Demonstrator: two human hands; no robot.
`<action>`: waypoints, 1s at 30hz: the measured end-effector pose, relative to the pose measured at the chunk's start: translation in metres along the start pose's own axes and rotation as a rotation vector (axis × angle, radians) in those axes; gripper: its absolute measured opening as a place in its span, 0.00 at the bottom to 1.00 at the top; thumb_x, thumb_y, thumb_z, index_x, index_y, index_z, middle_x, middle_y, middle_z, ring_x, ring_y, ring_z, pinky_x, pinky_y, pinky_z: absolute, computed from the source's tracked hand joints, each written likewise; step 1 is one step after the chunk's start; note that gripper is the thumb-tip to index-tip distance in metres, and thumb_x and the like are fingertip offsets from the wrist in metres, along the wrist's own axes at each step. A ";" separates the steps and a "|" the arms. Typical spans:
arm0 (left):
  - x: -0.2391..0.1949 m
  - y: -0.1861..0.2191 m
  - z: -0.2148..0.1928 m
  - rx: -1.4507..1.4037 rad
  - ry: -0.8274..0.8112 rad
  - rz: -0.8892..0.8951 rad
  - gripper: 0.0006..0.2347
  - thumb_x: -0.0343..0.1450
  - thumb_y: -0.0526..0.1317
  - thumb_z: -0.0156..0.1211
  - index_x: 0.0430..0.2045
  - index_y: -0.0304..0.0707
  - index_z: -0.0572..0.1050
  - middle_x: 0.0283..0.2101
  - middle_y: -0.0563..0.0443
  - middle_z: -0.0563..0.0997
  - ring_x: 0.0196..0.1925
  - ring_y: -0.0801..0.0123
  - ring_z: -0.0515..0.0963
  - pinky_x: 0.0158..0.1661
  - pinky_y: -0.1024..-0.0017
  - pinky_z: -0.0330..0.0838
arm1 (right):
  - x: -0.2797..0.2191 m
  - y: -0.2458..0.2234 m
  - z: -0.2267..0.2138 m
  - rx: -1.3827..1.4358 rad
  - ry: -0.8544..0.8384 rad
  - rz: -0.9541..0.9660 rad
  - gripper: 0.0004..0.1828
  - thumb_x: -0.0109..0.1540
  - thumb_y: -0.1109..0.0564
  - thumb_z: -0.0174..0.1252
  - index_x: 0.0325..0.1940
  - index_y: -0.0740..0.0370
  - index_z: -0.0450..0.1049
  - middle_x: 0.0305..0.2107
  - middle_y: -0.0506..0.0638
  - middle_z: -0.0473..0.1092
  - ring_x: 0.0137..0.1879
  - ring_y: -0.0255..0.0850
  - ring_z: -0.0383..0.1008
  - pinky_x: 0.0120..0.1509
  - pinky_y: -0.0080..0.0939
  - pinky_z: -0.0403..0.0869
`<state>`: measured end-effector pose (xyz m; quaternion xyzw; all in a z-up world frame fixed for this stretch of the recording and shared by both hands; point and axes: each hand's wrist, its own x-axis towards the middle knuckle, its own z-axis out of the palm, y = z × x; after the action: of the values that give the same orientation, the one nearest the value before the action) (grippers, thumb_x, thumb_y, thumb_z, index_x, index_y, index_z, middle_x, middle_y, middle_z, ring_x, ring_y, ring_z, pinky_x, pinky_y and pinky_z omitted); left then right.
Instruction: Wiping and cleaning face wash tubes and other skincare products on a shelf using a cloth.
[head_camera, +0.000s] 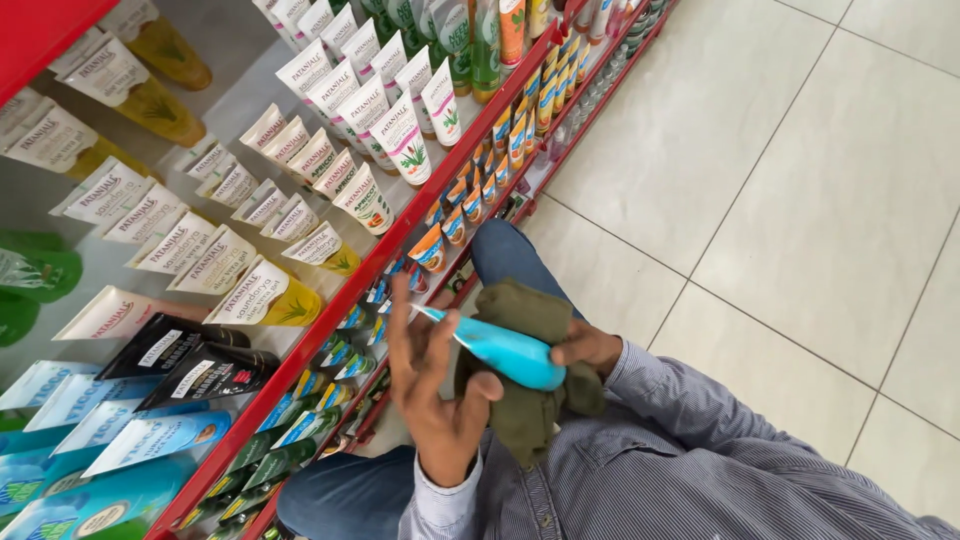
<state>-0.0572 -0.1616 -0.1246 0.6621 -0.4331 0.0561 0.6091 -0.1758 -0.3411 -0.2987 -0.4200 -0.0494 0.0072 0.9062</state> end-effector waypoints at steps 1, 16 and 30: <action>-0.002 -0.004 0.000 -0.001 -0.003 -0.001 0.29 0.57 0.34 0.72 0.56 0.38 0.73 0.68 0.27 0.62 0.61 0.49 0.76 0.56 0.58 0.74 | 0.002 0.002 0.002 0.001 0.003 -0.001 0.63 0.54 0.45 0.76 0.81 0.65 0.44 0.76 0.60 0.52 0.81 0.52 0.53 0.83 0.51 0.55; -0.014 -0.016 -0.005 0.350 -0.043 -0.061 0.29 0.57 0.39 0.82 0.53 0.40 0.77 0.62 0.33 0.74 0.55 0.49 0.83 0.47 0.65 0.81 | 0.031 0.034 0.029 -0.449 0.376 -0.303 0.29 0.75 0.44 0.45 0.71 0.68 0.65 0.60 0.54 0.71 0.61 0.37 0.71 0.64 0.40 0.71; 0.020 0.002 -0.052 -0.095 0.352 -0.297 0.37 0.63 0.32 0.77 0.69 0.44 0.64 0.55 0.52 0.70 0.54 0.73 0.74 0.46 0.79 0.86 | 0.092 -0.013 0.043 0.361 0.174 -0.047 0.37 0.69 0.50 0.52 0.78 0.69 0.52 0.71 0.61 0.60 0.74 0.54 0.62 0.77 0.57 0.61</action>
<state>-0.0229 -0.1270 -0.0983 0.6689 -0.2202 0.0601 0.7074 -0.0886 -0.3123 -0.2533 -0.2485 0.0215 -0.0418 0.9675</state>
